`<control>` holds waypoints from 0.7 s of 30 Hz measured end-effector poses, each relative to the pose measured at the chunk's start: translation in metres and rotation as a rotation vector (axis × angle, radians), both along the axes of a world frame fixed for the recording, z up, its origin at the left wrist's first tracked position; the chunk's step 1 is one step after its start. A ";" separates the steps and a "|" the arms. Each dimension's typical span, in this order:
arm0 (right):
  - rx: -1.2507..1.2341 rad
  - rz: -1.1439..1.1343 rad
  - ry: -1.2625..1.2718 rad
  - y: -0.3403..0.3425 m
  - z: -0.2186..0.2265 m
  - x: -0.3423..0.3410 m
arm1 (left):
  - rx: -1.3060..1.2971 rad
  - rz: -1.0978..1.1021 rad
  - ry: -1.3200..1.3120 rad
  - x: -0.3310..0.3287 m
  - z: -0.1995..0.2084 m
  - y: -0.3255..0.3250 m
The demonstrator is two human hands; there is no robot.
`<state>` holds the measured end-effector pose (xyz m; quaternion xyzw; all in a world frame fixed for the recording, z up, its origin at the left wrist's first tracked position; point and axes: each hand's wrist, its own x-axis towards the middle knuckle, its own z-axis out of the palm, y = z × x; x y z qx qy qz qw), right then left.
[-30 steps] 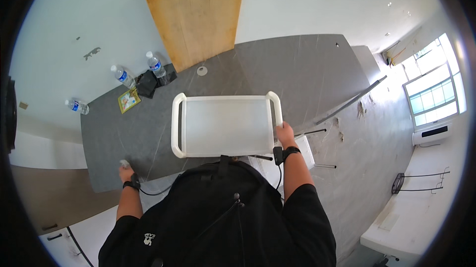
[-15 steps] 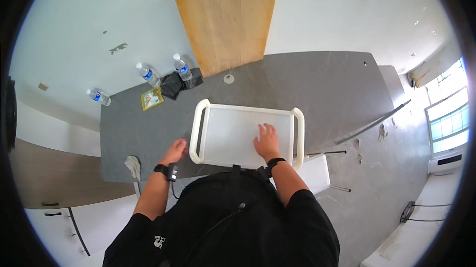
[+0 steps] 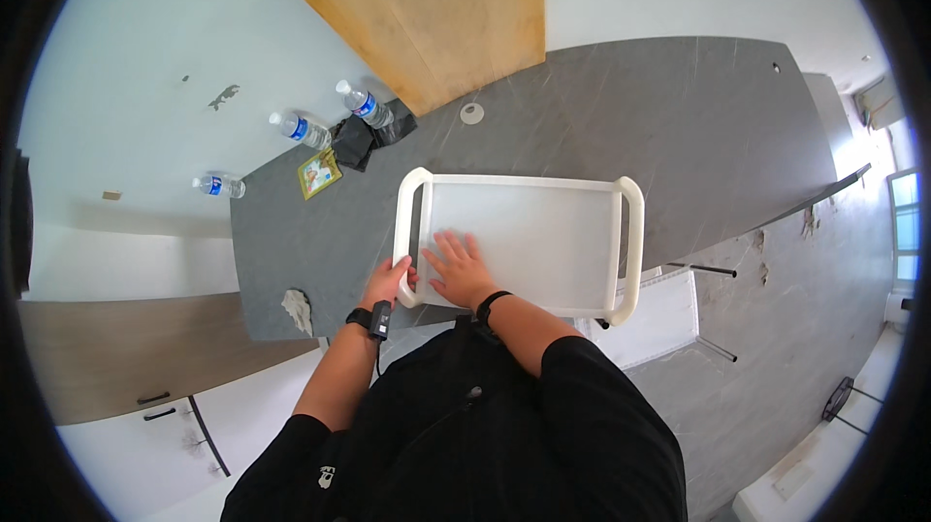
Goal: The user is assembling a white plastic shelf, attaching the shelves to the metal poles.
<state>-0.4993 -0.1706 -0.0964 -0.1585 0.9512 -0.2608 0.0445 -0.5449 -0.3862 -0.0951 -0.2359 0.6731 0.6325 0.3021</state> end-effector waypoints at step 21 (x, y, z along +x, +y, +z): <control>0.266 0.300 0.009 -0.030 -0.007 0.010 | 0.144 0.181 -0.075 0.014 0.005 0.020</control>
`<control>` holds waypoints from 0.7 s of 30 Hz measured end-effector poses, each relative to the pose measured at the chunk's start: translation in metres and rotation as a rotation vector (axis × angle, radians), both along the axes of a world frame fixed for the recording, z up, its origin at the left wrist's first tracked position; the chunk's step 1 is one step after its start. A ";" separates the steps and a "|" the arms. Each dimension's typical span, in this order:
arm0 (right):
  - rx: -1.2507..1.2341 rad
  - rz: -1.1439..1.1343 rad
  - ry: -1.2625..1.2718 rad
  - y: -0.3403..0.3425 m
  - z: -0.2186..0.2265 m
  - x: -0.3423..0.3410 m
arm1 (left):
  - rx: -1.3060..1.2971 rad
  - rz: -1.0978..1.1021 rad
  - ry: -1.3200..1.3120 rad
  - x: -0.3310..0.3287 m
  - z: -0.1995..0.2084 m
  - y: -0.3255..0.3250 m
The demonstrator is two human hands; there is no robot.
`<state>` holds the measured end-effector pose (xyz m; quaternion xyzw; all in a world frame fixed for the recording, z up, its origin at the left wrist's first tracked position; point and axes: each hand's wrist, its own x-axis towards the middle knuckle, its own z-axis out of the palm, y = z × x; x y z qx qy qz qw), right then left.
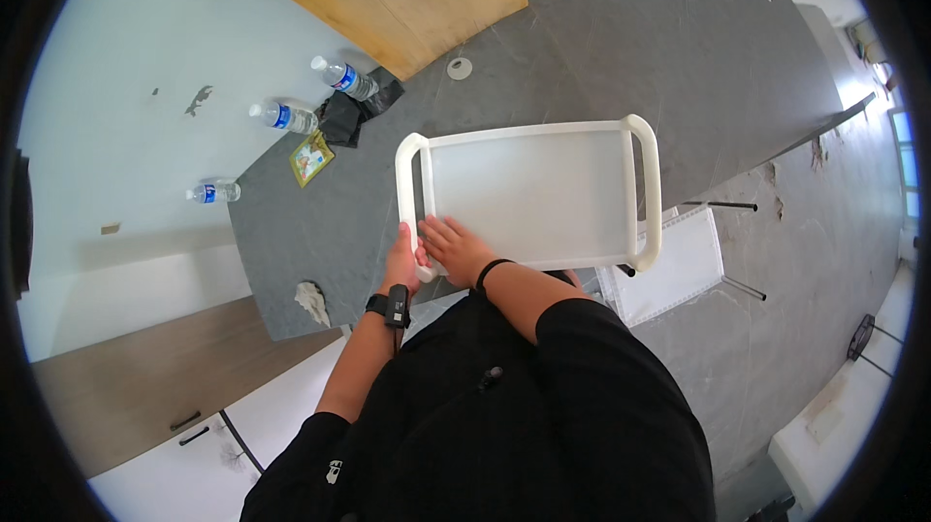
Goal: The user is assembling a white plastic shelf, attaching the shelves to the metal poles.
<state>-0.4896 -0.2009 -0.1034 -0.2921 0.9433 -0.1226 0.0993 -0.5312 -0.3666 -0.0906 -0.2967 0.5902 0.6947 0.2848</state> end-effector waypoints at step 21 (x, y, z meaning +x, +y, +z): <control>0.291 -0.071 -0.074 -0.026 0.014 -0.001 | -0.117 -0.217 0.132 -0.015 -0.003 -0.010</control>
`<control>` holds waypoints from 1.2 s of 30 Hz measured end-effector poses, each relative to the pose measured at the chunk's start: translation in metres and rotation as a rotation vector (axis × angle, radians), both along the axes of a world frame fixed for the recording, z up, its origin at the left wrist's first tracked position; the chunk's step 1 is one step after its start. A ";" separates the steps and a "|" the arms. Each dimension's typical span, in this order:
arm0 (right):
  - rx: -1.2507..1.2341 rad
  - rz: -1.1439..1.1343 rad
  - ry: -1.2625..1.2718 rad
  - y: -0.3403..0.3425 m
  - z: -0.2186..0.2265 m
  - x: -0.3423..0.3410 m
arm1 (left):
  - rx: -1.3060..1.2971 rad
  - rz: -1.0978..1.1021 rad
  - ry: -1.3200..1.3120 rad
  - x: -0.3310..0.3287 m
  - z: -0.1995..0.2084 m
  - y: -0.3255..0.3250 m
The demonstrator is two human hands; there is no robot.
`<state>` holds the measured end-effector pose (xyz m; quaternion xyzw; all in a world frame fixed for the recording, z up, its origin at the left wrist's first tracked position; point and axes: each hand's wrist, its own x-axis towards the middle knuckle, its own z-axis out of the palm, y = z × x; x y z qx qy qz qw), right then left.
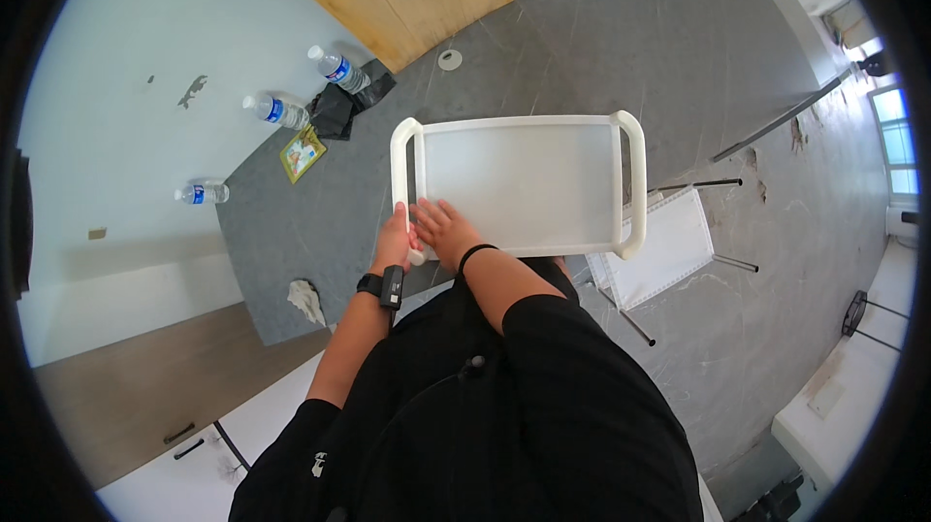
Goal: The user is assembling a white plastic shelf, attaching the shelves to the metal poles.
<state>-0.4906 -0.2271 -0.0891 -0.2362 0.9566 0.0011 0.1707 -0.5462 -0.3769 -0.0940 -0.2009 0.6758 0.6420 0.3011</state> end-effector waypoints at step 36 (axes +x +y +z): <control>-0.463 -0.658 0.566 0.151 0.021 0.060 | 0.105 0.142 0.069 -0.039 -0.022 -0.079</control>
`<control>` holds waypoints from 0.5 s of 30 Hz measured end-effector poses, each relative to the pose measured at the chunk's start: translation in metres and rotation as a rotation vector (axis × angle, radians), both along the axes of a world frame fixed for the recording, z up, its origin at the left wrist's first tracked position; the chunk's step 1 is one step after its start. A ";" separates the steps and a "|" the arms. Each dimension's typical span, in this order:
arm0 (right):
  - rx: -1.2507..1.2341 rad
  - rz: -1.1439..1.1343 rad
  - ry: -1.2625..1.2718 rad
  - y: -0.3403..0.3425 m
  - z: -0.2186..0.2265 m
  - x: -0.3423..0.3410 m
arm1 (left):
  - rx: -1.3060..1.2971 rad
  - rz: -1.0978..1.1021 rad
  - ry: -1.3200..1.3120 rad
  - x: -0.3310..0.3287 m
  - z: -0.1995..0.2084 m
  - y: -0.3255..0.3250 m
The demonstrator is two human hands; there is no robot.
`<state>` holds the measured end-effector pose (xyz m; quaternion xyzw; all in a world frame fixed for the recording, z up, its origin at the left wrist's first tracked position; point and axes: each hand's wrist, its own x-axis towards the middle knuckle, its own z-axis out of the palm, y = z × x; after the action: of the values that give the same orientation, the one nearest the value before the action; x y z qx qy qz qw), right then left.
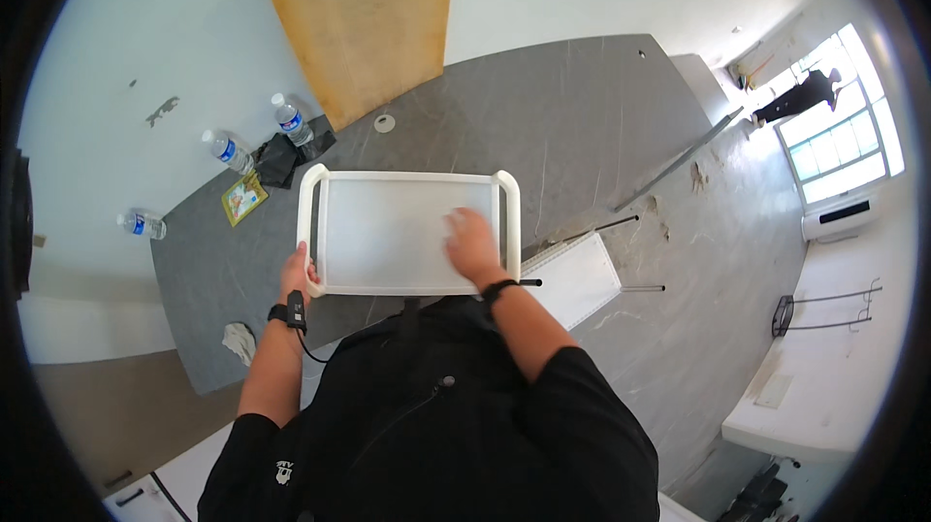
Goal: The user is assembling a white plastic shelf, attaching the shelves to the metal poles.
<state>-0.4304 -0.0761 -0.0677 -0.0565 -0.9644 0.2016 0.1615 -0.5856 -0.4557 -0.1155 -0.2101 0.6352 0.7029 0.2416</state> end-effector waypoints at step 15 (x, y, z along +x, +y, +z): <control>-0.334 -0.047 -0.510 0.075 0.005 0.093 | -0.707 -0.117 0.261 -0.029 0.020 0.015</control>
<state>-0.3371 -0.0016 -0.0627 -0.1532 -0.9257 0.3331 -0.0926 -0.6144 -0.4410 -0.0960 -0.1527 0.8748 0.4461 0.1109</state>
